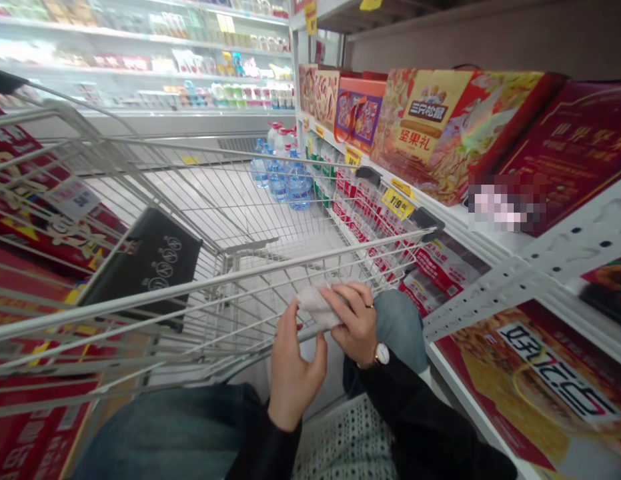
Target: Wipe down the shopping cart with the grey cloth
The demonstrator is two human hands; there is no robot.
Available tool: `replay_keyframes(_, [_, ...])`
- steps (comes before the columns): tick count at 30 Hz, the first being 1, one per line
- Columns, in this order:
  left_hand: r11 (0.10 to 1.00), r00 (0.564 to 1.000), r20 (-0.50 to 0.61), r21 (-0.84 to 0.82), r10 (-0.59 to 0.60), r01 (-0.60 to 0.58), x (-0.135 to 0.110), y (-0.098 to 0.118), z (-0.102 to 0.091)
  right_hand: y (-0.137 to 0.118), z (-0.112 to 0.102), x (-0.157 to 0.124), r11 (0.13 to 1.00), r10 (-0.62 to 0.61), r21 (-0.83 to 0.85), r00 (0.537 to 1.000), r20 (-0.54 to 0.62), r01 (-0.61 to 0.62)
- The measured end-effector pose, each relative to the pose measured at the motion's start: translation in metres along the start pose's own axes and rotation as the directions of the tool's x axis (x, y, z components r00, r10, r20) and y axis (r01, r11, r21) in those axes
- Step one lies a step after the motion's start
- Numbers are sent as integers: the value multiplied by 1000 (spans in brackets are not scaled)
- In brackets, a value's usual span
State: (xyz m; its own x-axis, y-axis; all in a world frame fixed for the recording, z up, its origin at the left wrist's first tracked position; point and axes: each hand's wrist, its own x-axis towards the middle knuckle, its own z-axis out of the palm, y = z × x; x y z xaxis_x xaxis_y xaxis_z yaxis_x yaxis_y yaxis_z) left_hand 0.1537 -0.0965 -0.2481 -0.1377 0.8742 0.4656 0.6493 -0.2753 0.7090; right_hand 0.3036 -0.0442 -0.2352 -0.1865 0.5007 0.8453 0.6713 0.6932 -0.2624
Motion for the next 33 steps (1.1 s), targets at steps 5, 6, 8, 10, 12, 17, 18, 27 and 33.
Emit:
replay_keyframes(5, [999,999,-3,5,32,-32,-4,-3,1,-5,1,10,1000,-3,-5,996,-85,3])
replay_keyframes(6, [999,999,-8,3,32,-32,-4,-3,1,-4,4,4,1000,1,-7,997,-72,-2])
replay_keyframes(8, [1000,1000,-1,-9,18,-18,-5,-2,1,1,9,-12,1000,0,-11,999,-39,-1])
replay_keyframes(10, [1000,1000,21,-26,-2,2,-4,0,1,6,13,-25,1000,-9,-21,1000,-5,9])
replay_keyframes(12, [999,999,30,-37,-13,14,-4,3,1,7,12,-28,1000,2,-21,1000,14,-1])
replay_keyframes(17, [1000,999,-30,-1,24,-24,-8,5,5,-8,0,1,1000,8,1,997,-73,-8])
replay_keyframes(18, [999,999,-30,7,37,-37,-10,5,5,-11,-1,6,1000,6,1,995,-99,-6])
replay_keyframes(27, [990,956,-258,13,139,-140,-4,-2,-33,6,10,-24,999,-24,-47,1000,5,24])
replay_keyframes(33, [998,902,-428,44,53,-38,13,-6,-54,-13,10,9,999,-37,7,998,-42,37])
